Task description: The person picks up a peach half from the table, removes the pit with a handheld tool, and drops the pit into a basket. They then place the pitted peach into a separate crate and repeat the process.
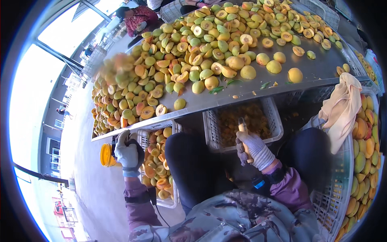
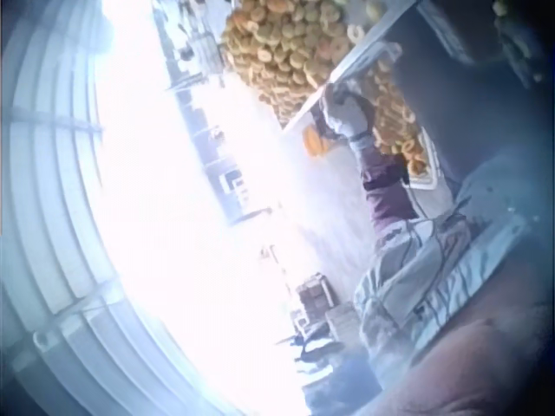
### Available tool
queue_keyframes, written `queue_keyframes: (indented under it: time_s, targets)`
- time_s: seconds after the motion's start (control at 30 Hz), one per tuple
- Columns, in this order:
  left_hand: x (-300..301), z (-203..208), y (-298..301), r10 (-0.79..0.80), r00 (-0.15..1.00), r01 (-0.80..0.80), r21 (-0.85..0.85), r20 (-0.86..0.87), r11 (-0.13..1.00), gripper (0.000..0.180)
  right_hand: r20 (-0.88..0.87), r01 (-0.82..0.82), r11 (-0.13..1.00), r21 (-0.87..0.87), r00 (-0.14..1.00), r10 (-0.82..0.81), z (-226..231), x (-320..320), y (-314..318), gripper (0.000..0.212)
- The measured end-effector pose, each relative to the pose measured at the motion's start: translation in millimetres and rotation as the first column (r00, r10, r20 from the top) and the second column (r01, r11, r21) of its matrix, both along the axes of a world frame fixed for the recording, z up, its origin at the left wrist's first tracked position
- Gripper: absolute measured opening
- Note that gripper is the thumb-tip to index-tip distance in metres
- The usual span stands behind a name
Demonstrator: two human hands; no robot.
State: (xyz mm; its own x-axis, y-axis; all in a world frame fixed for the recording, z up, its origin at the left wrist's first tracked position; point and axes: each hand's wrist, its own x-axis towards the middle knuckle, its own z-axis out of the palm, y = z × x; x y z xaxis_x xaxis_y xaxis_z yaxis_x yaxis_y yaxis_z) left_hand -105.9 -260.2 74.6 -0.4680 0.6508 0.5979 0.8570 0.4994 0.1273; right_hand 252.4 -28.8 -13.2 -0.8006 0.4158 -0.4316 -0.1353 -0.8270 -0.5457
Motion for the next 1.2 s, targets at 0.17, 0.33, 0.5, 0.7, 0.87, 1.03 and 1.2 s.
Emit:
queue_keyframes:
  time_s: [0.17, 0.33, 0.5, 0.7, 0.87, 1.03, 1.2]
  targets:
    - [41.9, 9.9, 165.5, -0.205, 0.897, 0.22, 0.005, 0.391, 0.975, 0.033, 0.034, 0.099, 0.99, 0.099, 0.994, -0.103, -8.7, 5.9, 4.1, 0.025]
    - [17.3, -55.2, 277.5, -0.195, 0.911, 0.325, -0.34, 0.364, 0.882, 0.047, 0.072, 0.106, 0.98, 0.171, 0.99, -0.119, 0.3, 6.3, 2.2, 0.026]
    - [14.6, -92.3, 302.3, -0.151, 0.959, 0.253, -0.482, 0.241, 0.839, 0.054, 0.095, 0.055, 0.98, 0.192, 0.993, -0.075, 0.6, 6.9, 3.7, 0.025]
    - [66.6, -54.2, 263.7, -0.622, 0.543, 0.682, 0.136, 0.563, 0.719, 0.038, 0.162, 0.045, 0.799, 0.6, 0.971, -0.176, -11.7, 0.6, 1.2, 0.025]
    - [130.2, -60.9, 250.8, -0.536, -0.543, 0.196, 0.718, 0.646, 0.667, 0.032, 0.052, 0.083, 0.28, 0.956, 0.895, -0.444, -10.2, -15.9, 2.5, 0.028]
    - [152.3, -94.2, 243.1, -0.635, 0.299, 0.621, 0.36, 0.712, 0.696, 0.03, 0.157, -0.093, 0.143, 0.985, 0.82, -0.55, -5.3, -22.2, 3.4, 0.03]
    - [195.6, -62.2, 246.3, -0.586, -0.606, 0.022, 0.748, 0.538, 0.664, 0.04, 0.22, -0.155, 0.159, 0.975, 0.781, -0.585, -6.6, -21.6, 9.0, 0.033]
